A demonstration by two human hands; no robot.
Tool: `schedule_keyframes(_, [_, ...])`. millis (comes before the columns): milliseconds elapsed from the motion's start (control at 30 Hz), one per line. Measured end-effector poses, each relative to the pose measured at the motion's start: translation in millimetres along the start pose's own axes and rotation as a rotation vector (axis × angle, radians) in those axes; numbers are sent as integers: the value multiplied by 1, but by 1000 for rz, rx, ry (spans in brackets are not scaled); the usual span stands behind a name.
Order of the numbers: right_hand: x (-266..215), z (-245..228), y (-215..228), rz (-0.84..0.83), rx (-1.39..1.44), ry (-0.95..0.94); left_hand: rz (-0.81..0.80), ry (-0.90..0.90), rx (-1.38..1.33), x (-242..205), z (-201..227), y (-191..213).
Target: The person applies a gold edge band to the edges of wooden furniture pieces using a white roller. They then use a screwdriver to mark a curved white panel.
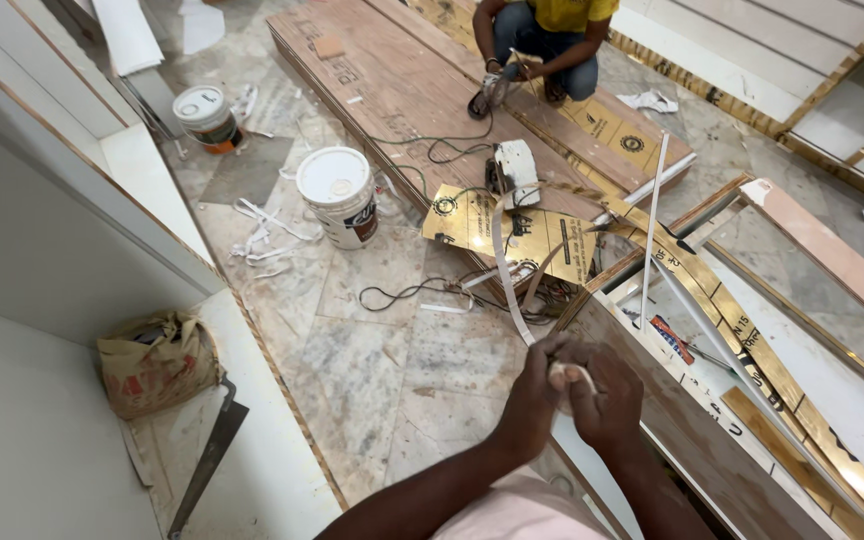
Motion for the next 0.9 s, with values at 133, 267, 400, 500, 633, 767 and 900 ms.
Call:
schedule_keyframes(133, [26,-57,-8,-12,-154,273,210,596,-652,11,-69,19])
schedule_keyframes(267, [23,-44,-13,-29,-73,71,240,383,-503,28,-80,32])
schedule_keyframes(400, [0,11,-12,-140,182,-340,181,178,88,45,-53,27])
schedule_keyframes(500, [-13,37,-4,-162,330,-294,146,-133,497,52,-21,7])
schedule_keyframes(633, [-35,74,11,-133,542,-555,40,-72,512,54,-37,-22])
schedule_keyframes(767, [-50,95,33,-141,529,-769,-184,221,228,46,-82,-43])
schedule_keyframes(900, [-47,102,55,-219,116,-684,-221,327,153,46,-126,-48])
Point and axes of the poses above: each hand's wrist, its own x-axis towards the middle knuckle, its own y-axis out of the back of the hand, z = x × y, the point moved 6 cm from there along x, towards the middle knuckle, and after that the axes turned 1 degree about y, right-handed, at the moved point
